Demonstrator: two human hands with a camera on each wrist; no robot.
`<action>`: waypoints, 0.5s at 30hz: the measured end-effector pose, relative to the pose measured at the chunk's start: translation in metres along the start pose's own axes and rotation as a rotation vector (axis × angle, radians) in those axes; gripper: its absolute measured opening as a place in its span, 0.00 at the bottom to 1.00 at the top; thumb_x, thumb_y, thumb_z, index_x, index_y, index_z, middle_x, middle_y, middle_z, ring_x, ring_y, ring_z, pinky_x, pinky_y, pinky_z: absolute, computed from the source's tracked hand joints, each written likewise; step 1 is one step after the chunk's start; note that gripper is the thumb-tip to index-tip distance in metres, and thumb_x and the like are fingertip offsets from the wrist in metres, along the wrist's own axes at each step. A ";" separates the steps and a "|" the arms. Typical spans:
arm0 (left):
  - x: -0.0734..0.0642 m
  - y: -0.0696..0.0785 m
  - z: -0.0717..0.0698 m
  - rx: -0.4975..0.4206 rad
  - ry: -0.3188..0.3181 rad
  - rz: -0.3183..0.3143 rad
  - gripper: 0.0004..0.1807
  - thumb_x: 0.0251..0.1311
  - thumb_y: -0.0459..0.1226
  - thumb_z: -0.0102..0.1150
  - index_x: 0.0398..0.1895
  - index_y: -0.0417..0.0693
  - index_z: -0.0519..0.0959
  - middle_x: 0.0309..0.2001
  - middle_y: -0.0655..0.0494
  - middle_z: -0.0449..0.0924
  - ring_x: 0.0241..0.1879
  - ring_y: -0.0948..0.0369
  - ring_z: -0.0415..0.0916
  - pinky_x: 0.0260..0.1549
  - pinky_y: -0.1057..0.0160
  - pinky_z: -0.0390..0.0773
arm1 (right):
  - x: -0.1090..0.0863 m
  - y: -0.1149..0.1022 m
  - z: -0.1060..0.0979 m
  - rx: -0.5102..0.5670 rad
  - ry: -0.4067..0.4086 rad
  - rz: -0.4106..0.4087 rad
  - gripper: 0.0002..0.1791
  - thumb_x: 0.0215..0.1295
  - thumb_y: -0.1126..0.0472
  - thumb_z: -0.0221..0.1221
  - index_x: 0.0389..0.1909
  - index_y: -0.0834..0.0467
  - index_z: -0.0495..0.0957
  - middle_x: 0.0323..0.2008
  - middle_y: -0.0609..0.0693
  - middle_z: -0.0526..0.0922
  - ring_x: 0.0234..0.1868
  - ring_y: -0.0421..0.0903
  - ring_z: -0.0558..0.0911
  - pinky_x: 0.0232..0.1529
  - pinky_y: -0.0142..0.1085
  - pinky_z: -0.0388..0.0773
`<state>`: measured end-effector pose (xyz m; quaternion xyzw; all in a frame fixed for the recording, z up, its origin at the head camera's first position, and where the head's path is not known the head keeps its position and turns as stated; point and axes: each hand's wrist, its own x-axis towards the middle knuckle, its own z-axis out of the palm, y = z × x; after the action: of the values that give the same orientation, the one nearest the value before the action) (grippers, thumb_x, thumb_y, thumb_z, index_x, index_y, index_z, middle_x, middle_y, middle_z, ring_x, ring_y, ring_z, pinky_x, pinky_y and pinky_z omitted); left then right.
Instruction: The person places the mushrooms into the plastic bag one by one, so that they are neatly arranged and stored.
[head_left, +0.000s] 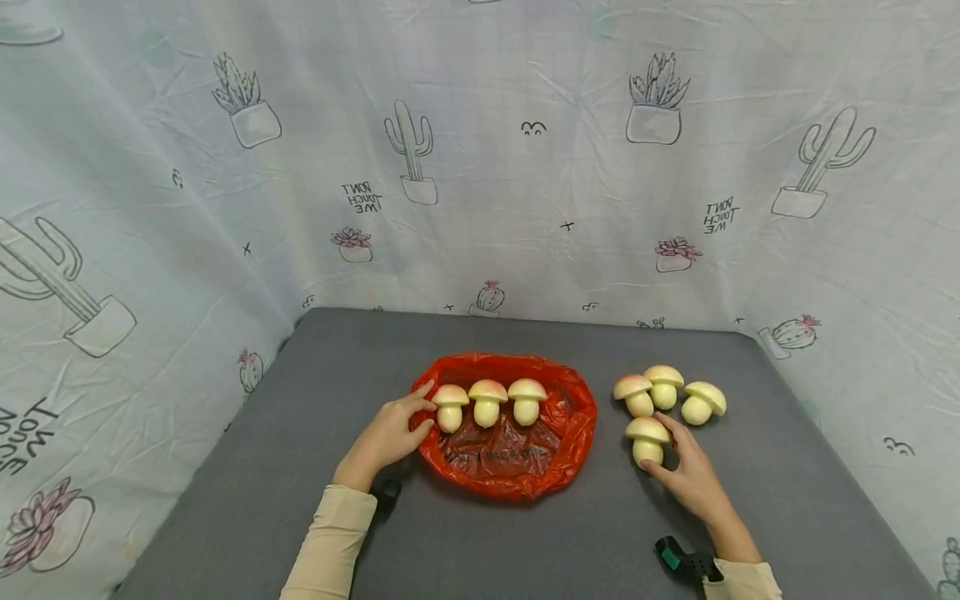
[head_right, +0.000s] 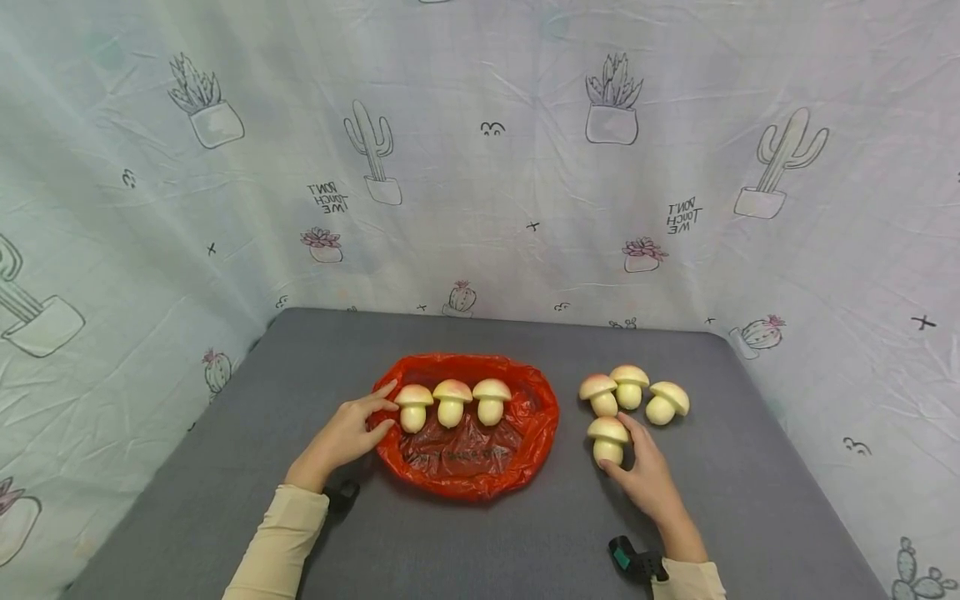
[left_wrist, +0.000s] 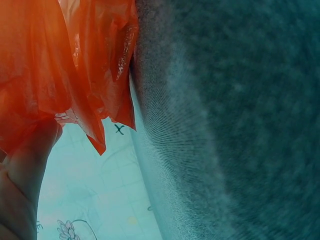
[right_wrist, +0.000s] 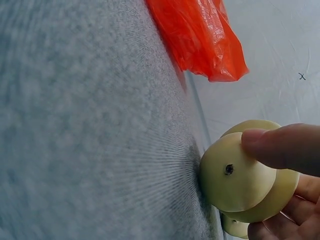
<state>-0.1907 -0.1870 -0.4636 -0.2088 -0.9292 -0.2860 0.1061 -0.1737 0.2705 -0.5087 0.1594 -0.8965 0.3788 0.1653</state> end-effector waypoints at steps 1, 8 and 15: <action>0.000 0.000 0.000 -0.003 0.000 -0.001 0.11 0.58 0.33 0.59 0.43 0.39 0.82 0.66 0.45 0.67 0.52 0.51 0.77 0.43 0.55 0.76 | 0.000 0.000 0.000 -0.005 -0.001 0.001 0.42 0.51 0.63 0.69 0.65 0.69 0.61 0.59 0.66 0.69 0.53 0.20 0.58 0.47 0.14 0.57; 0.001 0.001 -0.001 -0.005 -0.010 -0.010 0.11 0.59 0.34 0.59 0.44 0.40 0.82 0.67 0.45 0.66 0.48 0.54 0.77 0.40 0.58 0.74 | -0.001 -0.002 0.000 -0.031 -0.003 0.012 0.41 0.51 0.61 0.69 0.65 0.67 0.62 0.59 0.64 0.70 0.52 0.20 0.59 0.47 0.19 0.62; 0.000 0.000 -0.001 -0.008 -0.007 -0.010 0.11 0.59 0.34 0.59 0.44 0.40 0.82 0.67 0.45 0.66 0.52 0.51 0.77 0.43 0.55 0.76 | 0.000 -0.008 -0.001 -0.041 -0.010 0.017 0.41 0.51 0.61 0.69 0.65 0.67 0.62 0.59 0.64 0.70 0.53 0.44 0.70 0.47 0.15 0.60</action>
<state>-0.1908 -0.1873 -0.4625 -0.2058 -0.9294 -0.2895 0.1006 -0.1704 0.2656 -0.5030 0.1502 -0.9062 0.3610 0.1608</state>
